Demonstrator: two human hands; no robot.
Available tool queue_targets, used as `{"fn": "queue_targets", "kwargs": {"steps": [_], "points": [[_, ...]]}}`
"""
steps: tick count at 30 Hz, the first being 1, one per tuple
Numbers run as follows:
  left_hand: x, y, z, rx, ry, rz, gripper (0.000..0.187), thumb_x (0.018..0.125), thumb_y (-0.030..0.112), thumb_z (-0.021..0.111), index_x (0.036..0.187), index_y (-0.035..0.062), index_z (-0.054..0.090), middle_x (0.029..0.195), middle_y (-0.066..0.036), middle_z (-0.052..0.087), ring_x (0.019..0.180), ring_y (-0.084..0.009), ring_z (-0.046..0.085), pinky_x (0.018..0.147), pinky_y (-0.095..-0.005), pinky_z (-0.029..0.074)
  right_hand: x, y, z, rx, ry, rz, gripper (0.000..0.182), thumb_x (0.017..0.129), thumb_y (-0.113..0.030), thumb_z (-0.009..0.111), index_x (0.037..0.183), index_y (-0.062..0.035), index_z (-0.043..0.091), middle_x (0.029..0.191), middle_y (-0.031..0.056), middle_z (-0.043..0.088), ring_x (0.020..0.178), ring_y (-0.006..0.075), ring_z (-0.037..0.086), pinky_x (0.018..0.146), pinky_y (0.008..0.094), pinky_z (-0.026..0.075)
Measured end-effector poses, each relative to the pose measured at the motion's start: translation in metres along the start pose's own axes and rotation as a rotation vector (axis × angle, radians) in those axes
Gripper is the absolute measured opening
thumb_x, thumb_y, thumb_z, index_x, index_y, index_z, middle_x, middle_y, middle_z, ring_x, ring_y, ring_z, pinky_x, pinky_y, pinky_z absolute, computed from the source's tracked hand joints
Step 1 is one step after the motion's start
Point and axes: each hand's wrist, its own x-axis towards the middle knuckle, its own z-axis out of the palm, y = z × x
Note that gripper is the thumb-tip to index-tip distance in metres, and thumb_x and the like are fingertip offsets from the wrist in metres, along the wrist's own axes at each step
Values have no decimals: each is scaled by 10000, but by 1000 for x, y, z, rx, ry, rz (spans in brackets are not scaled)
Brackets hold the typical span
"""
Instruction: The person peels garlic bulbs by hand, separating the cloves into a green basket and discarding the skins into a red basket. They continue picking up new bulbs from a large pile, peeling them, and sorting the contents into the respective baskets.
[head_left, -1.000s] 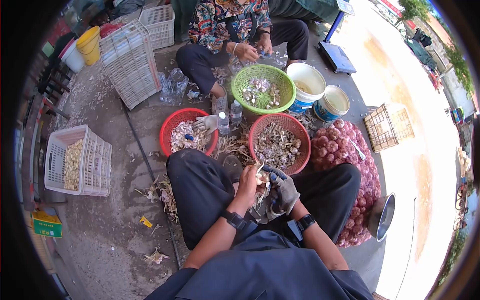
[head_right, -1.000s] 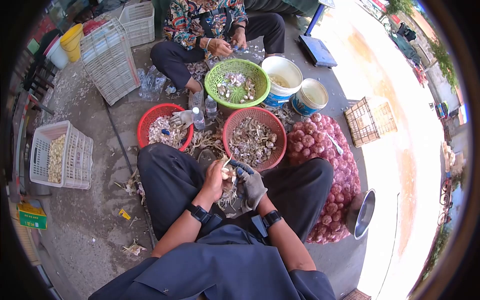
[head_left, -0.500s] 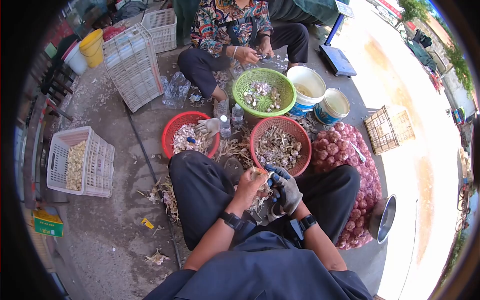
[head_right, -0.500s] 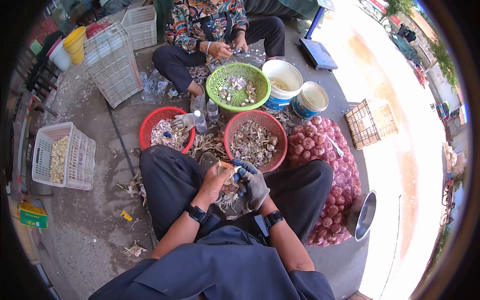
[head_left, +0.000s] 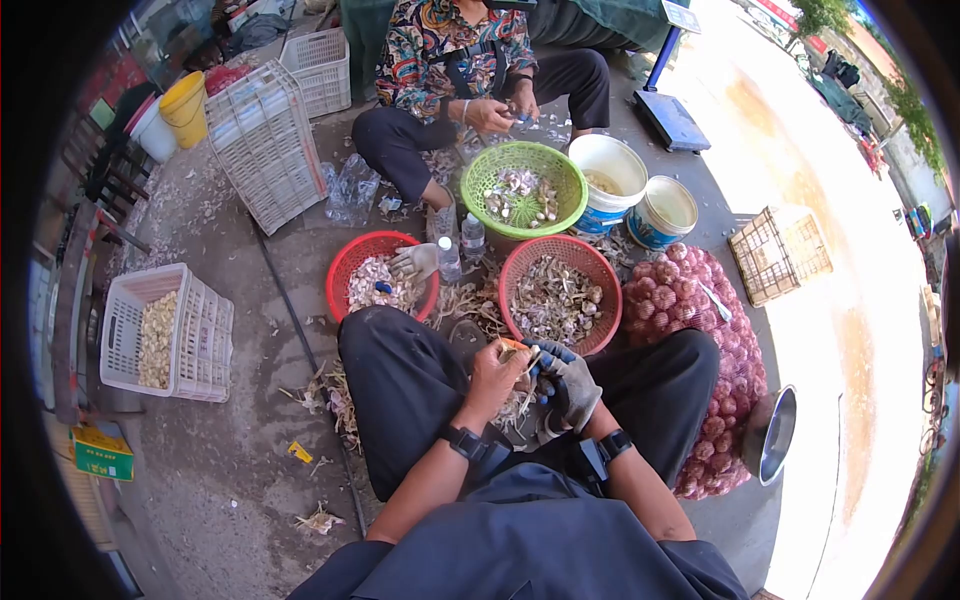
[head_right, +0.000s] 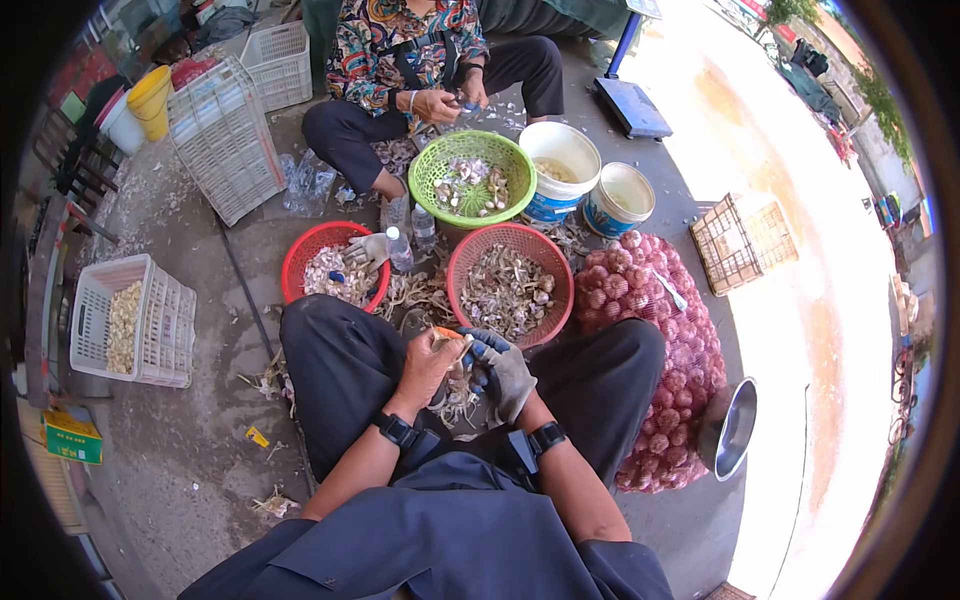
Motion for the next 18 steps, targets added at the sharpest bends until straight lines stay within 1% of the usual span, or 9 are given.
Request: {"fn": "queue_targets", "kwargs": {"steps": [3, 5, 6, 7, 9, 12, 15, 16, 18], "points": [[1, -4, -2, 22, 16, -15, 183, 941, 196, 697, 979, 18, 675, 807, -2, 657, 680, -60, 622, 554, -235, 515, -1, -2, 3, 43, -9, 23, 374, 999, -237, 625, 1314, -35, 601, 768, 16, 602, 501, 86, 438, 470, 265, 409], [5, -13, -2, 146, 15, 99, 175, 942, 176, 695, 996, 10, 677, 818, -9, 662, 660, -61, 621, 559, -232, 528, 0, -1, -6, 159, -149, -3, 391, 1008, -240, 610, 1332, -22, 582, 734, 15, 575, 489, 84, 430, 469, 265, 413], [4, -7, 0, 207, 15, 155, 172, 943, 166, 694, 1005, 6, 678, 823, -13, 664, 650, -62, 620, 561, -231, 534, 0, -3, -5, 217, -219, -14, 400, 1012, -241, 602, 1341, -16, 573, 717, 15, 562, 483, 84, 426, 469, 265, 416], [2, -2, 2, 134, 5, 118, 168, 943, 154, 692, 1011, 1, 679, 826, -14, 665, 655, -61, 622, 564, -230, 542, 0, -3, -4, 196, -190, -7, 427, 1012, -249, 598, 1360, -5, 553, 689, 13, 530, 468, 79, 414, 465, 266, 421], [-4, 11, 6, -12, -14, 43, 161, 944, 131, 688, 1025, -8, 682, 831, -17, 668, 665, -61, 626, 569, -228, 557, -2, -6, -1, 145, -152, -20, 439, 1006, -248, 606, 1370, -10, 549, 696, 13, 537, 471, 77, 419, 463, 260, 423], [-2, 12, 5, -56, -32, -6, 202, 940, 152, 703, 1061, -10, 696, 873, -9, 687, 737, -45, 634, 604, -220, 545, 1, -6, 2, 83, -101, -24, 460, 1000, -241, 616, 1396, -21, 536, 704, 10, 552, 472, 75, 431, 456, 248, 424], [-2, 17, 6, -91, -38, -67, 179, 938, 143, 702, 1042, -2, 697, 867, 1, 680, 735, -36, 618, 617, -215, 532, 0, -9, 4, 64, -81, -23, 474, 994, -231, 629, 1414, -35, 532, 719, 9, 580, 471, 77, 452, 448, 237, 424], [-1, 14, 6, -34, -24, -32, 169, 934, 136, 699, 1033, -1, 696, 862, 4, 676, 727, -32, 605, 613, -214, 519, -1, -10, 5, 63, -80, -23, 477, 992, -228, 634, 1418, -39, 533, 726, 8, 591, 471, 78, 460, 445, 234, 423], [4, 5, 4, 82, 0, 39, 150, 925, 122, 693, 1015, 2, 695, 851, 11, 667, 711, -24, 577, 605, -212, 493, 2, -7, 5, -46, 6, -11, 457, 985, -223, 645, 1397, -44, 561, 733, 10, 609, 472, 78, 472, 441, 235, 421]]}}
